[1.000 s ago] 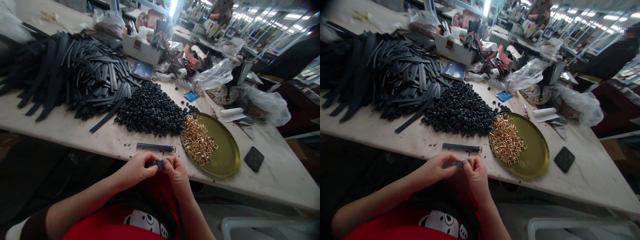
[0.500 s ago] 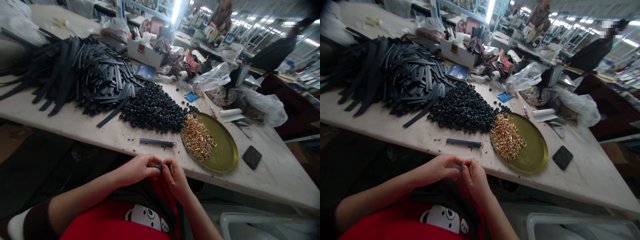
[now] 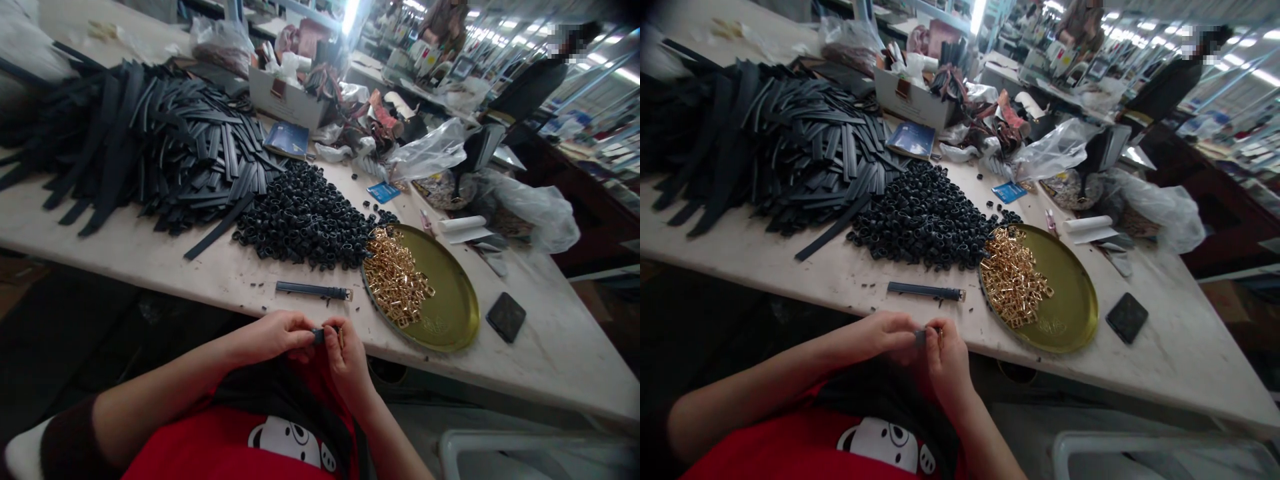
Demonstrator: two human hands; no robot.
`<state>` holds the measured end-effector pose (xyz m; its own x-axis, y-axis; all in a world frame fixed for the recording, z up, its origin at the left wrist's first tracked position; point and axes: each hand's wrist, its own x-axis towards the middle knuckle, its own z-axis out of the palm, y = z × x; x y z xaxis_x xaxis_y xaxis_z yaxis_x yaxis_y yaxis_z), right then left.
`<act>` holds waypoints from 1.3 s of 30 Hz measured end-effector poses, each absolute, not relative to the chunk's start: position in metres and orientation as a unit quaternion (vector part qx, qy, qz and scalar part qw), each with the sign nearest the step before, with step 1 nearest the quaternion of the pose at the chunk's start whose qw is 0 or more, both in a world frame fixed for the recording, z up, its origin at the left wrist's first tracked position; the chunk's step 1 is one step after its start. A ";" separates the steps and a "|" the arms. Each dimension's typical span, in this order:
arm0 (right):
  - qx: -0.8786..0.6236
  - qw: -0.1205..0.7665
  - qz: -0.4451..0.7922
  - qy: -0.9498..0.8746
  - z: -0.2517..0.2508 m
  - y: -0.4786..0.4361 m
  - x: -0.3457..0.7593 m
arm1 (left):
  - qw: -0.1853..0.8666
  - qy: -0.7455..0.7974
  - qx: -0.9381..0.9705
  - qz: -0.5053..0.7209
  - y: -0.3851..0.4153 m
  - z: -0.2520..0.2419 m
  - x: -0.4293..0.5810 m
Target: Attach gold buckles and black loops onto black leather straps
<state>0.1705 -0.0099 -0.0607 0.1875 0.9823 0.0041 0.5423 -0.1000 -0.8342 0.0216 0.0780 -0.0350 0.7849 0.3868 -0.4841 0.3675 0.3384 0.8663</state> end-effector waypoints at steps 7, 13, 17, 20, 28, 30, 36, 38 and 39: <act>-0.715 0.365 0.302 -0.514 -0.074 0.004 0.173 | 0.668 0.337 0.661 -0.064 0.095 -0.036 0.029; -0.676 0.369 0.365 -0.524 -0.068 0.006 0.193 | 0.673 0.365 0.641 -0.048 0.098 -0.038 0.046; -0.636 0.342 0.419 -0.551 -0.058 0.004 0.207 | 0.656 0.355 0.664 -0.058 0.100 -0.030 0.050; -0.620 0.306 0.431 -0.579 -0.054 0.007 0.213 | 0.633 0.351 0.687 -0.069 0.100 -0.025 0.053; -0.592 0.299 0.370 -0.650 -0.058 0.022 0.211 | 0.577 0.385 0.719 -0.047 0.099 -0.017 0.049; -0.576 0.313 0.382 -0.652 -0.059 0.024 0.209 | 0.583 0.389 0.711 -0.048 0.099 -0.015 0.044; -0.584 0.363 0.396 -0.608 -0.059 0.029 0.194 | 0.588 0.390 0.708 -0.023 0.103 -0.013 0.041; -0.606 0.405 0.410 -0.548 -0.058 0.032 0.188 | 0.579 0.372 0.725 -0.016 0.109 -0.011 0.040; -0.616 0.420 0.414 -0.522 -0.058 0.034 0.185 | 0.579 0.362 0.731 -0.016 0.113 -0.009 0.039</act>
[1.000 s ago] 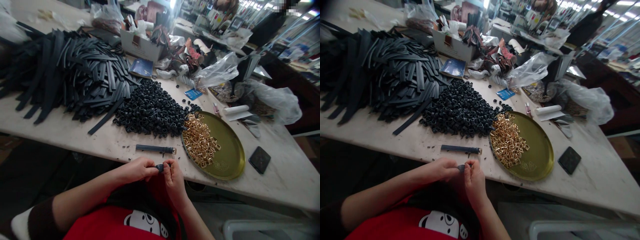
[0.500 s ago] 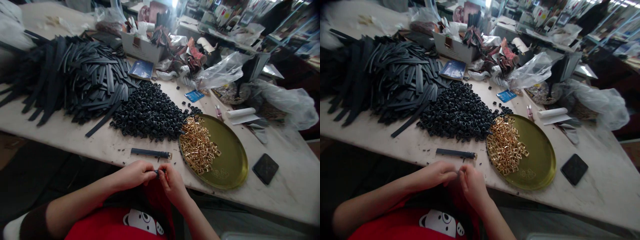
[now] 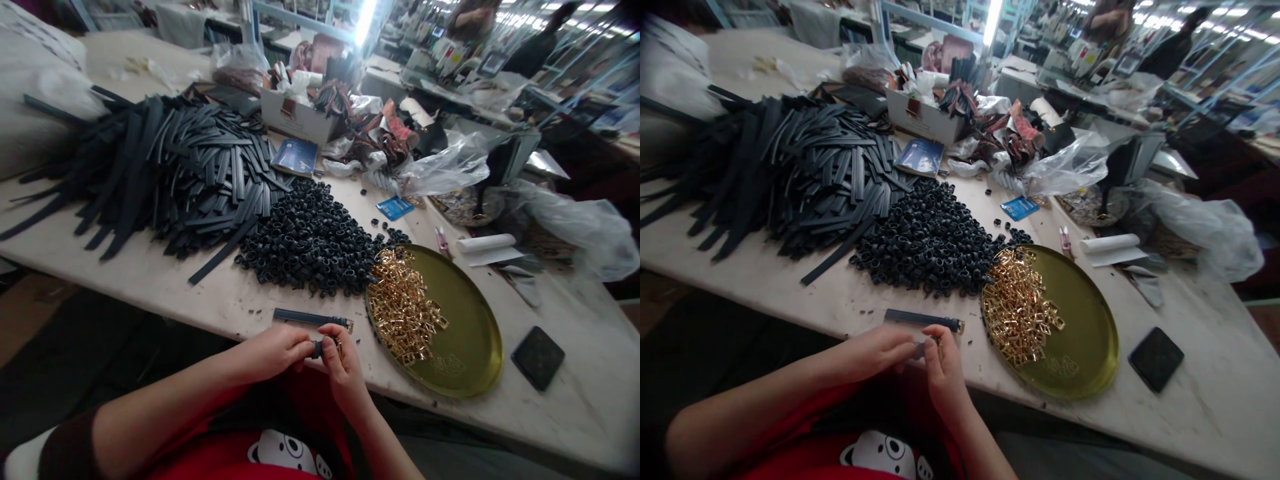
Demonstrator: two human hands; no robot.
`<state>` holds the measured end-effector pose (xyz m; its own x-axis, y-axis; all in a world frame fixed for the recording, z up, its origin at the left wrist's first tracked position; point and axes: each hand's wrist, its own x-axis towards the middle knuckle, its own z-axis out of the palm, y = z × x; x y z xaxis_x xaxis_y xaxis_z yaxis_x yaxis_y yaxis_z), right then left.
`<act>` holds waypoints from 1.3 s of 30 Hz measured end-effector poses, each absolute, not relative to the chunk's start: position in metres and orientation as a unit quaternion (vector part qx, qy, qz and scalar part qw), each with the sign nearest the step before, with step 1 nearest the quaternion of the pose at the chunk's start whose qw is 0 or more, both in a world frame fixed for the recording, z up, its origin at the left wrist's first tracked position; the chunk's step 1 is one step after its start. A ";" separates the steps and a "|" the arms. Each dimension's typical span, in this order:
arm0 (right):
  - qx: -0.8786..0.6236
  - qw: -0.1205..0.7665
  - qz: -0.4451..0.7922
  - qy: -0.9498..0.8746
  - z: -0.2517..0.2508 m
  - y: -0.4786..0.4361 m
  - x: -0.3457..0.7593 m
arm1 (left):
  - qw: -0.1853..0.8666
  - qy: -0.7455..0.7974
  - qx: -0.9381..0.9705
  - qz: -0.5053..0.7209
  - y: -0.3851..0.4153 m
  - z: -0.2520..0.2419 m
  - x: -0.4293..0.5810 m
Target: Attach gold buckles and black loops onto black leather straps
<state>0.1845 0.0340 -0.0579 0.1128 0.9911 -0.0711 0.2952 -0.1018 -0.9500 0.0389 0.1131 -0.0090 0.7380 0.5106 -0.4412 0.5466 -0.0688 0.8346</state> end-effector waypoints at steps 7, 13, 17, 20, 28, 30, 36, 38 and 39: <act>-0.646 0.355 0.319 -0.595 -0.052 0.040 0.172 | 0.605 0.329 0.723 -0.058 0.132 -0.004 0.025; -0.631 0.318 0.354 -0.613 -0.037 0.051 0.163 | 0.645 0.298 0.701 -0.053 0.137 -0.003 0.012; -0.634 0.376 0.396 -0.547 -0.041 0.051 0.146 | 0.626 0.282 0.724 -0.068 0.146 -0.003 0.005; -0.650 0.446 0.383 -0.482 -0.048 0.048 0.140 | 0.541 0.274 0.794 -0.040 0.151 -0.011 0.013; -0.745 0.297 0.131 -0.582 -0.060 0.076 0.208 | 0.338 0.336 0.875 0.087 0.155 -0.048 0.050; -0.734 0.286 0.109 -0.606 -0.071 0.082 0.220 | 0.315 0.349 0.876 0.105 0.154 -0.048 0.041; -0.716 0.309 0.091 -0.619 -0.092 0.068 0.215 | 0.147 0.536 0.820 0.132 0.186 -0.031 -0.039; -0.713 0.311 0.082 -0.623 -0.094 0.064 0.212 | 0.088 0.611 0.775 0.134 0.204 -0.030 -0.065; -0.710 0.312 0.079 -0.626 -0.095 0.063 0.213 | 0.075 0.633 0.759 0.132 0.212 -0.031 -0.076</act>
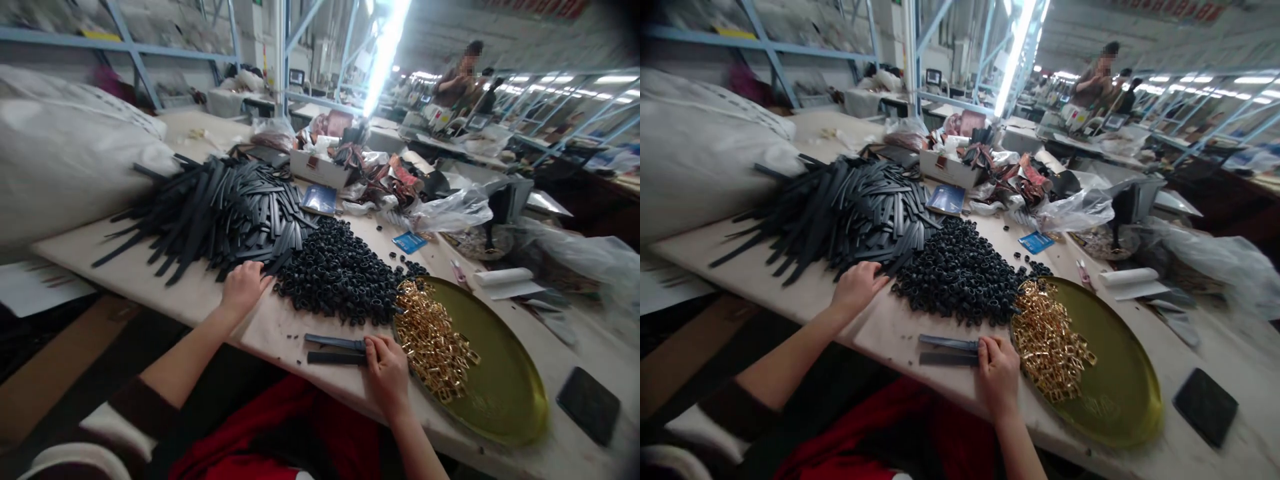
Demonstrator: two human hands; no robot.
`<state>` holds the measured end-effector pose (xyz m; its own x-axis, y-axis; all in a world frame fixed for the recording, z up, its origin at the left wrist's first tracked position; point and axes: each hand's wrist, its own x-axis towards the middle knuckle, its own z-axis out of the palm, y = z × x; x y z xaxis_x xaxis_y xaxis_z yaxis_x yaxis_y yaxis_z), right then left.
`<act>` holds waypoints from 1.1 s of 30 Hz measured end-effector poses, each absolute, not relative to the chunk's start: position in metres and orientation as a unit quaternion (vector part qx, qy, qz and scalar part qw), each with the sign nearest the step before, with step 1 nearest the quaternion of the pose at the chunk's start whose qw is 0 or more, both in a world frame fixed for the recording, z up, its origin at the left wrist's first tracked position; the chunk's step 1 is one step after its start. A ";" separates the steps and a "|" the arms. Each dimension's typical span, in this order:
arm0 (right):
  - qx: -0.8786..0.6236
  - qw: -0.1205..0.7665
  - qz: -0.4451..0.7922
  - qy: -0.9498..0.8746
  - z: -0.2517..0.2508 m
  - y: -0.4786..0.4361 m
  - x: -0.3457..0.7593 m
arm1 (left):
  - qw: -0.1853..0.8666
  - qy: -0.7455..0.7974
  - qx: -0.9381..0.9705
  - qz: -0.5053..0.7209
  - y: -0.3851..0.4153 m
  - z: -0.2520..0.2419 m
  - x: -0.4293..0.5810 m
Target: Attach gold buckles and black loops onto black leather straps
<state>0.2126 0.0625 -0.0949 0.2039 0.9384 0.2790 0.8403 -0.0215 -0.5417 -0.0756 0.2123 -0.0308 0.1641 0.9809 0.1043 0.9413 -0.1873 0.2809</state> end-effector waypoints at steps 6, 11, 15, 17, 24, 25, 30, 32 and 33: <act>-0.687 0.378 0.028 -0.619 -0.091 0.051 0.213 | 0.082 0.656 0.738 0.139 0.217 -0.027 -0.089; -0.653 0.490 0.239 -0.525 -0.056 0.036 0.184 | 0.140 0.546 0.812 0.154 0.150 -0.002 -0.056; -0.588 0.565 0.404 -0.415 -0.036 0.035 0.165 | 0.247 0.410 0.867 0.138 0.090 -0.005 -0.028; -0.591 0.548 0.421 -0.416 -0.035 0.036 0.164 | 0.357 0.404 0.827 0.159 0.077 -0.012 -0.018; -0.702 0.324 0.220 -0.594 -0.052 0.073 0.203 | 0.783 0.408 0.456 0.113 0.092 -0.020 0.016; -0.716 0.286 0.170 -0.614 -0.055 0.081 0.209 | 0.794 0.415 0.425 0.127 0.096 -0.020 0.019; -0.741 0.191 0.122 -0.632 -0.067 0.113 0.217 | 0.829 0.414 0.353 0.134 0.110 -0.021 0.027; -0.744 0.143 0.093 -0.646 -0.068 0.117 0.215 | 0.832 0.415 0.344 0.131 0.114 -0.024 0.027; -0.743 0.122 0.080 -0.653 -0.067 0.118 0.215 | 0.832 0.417 0.341 0.129 0.116 -0.025 0.028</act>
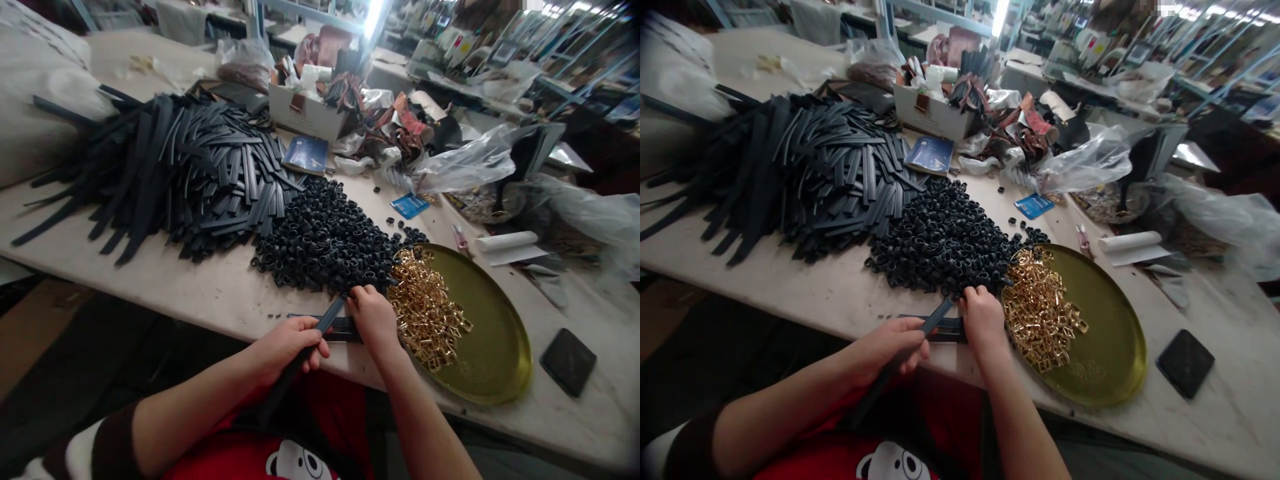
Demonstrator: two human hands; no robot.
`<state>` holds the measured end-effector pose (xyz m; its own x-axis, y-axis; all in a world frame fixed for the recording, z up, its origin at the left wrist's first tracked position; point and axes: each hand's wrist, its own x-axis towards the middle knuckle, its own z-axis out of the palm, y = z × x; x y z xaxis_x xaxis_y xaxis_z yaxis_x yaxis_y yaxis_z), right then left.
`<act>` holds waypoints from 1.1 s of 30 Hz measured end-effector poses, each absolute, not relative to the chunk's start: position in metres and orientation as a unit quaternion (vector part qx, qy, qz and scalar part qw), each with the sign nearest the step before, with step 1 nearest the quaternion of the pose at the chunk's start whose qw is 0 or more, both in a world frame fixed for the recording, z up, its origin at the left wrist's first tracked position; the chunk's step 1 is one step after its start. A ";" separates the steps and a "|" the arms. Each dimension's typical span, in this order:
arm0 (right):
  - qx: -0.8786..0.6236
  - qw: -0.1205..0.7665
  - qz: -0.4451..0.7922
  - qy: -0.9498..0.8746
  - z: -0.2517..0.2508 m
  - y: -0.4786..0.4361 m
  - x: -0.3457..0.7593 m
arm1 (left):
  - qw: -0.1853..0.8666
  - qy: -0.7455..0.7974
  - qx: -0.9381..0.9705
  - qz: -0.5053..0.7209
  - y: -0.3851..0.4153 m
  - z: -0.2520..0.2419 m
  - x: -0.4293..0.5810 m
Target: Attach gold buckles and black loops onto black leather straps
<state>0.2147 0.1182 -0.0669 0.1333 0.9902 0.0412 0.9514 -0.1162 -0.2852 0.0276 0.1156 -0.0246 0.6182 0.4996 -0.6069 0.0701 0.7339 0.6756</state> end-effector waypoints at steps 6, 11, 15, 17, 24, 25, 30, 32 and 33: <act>-0.734 0.283 0.200 -0.584 -0.057 0.107 0.222 | 0.843 0.420 0.315 0.116 0.120 -0.027 0.029; -0.657 0.490 0.432 -0.376 -0.045 0.083 0.213 | 0.841 0.411 0.317 0.151 0.117 -0.022 0.028; -0.560 0.531 0.583 -0.255 -0.038 0.063 0.195 | 0.830 0.363 0.294 0.306 0.127 -0.003 0.023; -0.511 0.540 0.638 -0.197 -0.037 0.054 0.185 | 0.809 0.327 0.262 0.411 0.131 0.010 0.019; -0.420 0.582 0.694 -0.052 -0.032 0.035 0.172 | 0.773 0.220 0.452 0.386 0.097 0.027 0.004; -0.420 0.589 0.689 -0.044 -0.031 0.034 0.173 | 0.765 0.211 0.503 0.342 0.090 0.024 0.001; -0.442 0.603 0.663 -0.051 -0.032 0.030 0.179 | 0.711 0.196 0.641 0.211 0.071 0.004 -0.008; -0.454 0.596 0.658 -0.074 -0.034 0.029 0.178 | 0.716 0.189 0.652 0.161 0.069 -0.004 -0.010; -0.460 0.592 0.656 -0.085 -0.035 0.029 0.177 | 0.721 0.192 0.652 0.136 0.069 -0.006 -0.011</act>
<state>0.1772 0.0288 -0.0351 0.1247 0.8547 -0.5040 -0.6987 -0.2849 -0.6562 -0.0113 0.0687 -0.0060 0.8891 0.4470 -0.0990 0.0540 0.1125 0.9922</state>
